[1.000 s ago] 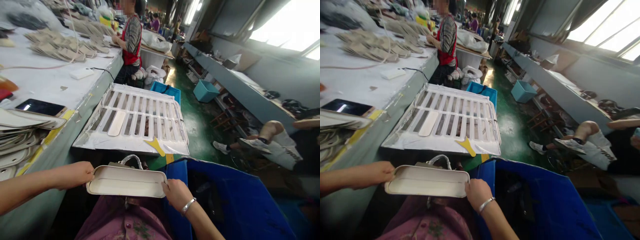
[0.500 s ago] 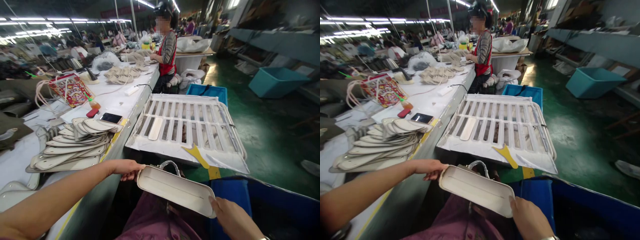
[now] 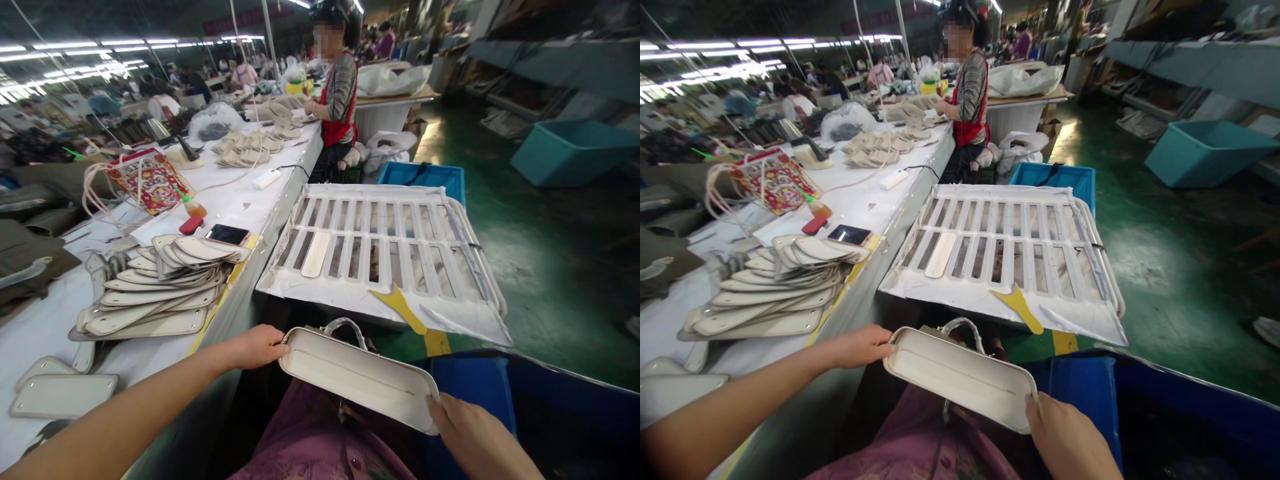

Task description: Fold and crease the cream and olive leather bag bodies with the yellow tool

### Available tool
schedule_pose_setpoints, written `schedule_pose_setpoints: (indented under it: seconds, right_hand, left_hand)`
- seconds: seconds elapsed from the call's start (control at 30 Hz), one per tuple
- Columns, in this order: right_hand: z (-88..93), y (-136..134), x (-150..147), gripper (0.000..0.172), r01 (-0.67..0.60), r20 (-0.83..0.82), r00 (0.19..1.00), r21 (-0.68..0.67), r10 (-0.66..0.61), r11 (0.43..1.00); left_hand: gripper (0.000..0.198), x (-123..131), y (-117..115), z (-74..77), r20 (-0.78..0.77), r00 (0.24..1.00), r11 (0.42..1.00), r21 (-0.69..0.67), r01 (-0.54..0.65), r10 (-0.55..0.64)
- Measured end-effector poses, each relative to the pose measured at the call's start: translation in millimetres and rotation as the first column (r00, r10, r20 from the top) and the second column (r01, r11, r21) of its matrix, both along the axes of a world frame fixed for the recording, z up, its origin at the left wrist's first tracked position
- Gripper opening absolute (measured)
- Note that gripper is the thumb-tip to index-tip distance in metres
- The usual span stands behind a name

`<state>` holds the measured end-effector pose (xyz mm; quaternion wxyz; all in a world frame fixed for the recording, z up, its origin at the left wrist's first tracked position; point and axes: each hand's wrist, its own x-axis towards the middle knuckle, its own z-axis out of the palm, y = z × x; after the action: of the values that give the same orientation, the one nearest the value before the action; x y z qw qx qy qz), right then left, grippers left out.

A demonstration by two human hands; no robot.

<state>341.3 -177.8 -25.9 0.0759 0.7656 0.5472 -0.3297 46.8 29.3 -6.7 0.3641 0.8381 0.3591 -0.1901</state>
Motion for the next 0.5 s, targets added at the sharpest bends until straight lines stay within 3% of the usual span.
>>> schedule_pose_setpoints:
  seconds: [0.13, 0.27, 0.5]
  right_hand:
    - [1.0, 1.9, -0.8, 0.036, -0.007, 0.037, 0.999, -0.029, 0.008, 1.000]
    - [-0.4, 3.5, -2.3, 0.040, -0.014, 0.073, 0.997, -0.049, 0.017, 0.999]
    - [-0.2, 1.9, -3.7, 0.031, -0.187, 0.174, 0.967, -0.013, 0.186, 0.982]
  left_hand:
    - [0.027, 5.8, 0.5, 8.5, -0.034, 0.998, 0.998, -0.033, 0.045, -0.046]
    - [0.030, 5.9, 4.2, 7.8, -0.066, 0.997, 0.995, -0.087, 0.044, -0.050]
    - [0.029, 8.9, 6.9, 2.7, -0.140, 0.987, 0.973, -0.203, -0.109, 0.081]
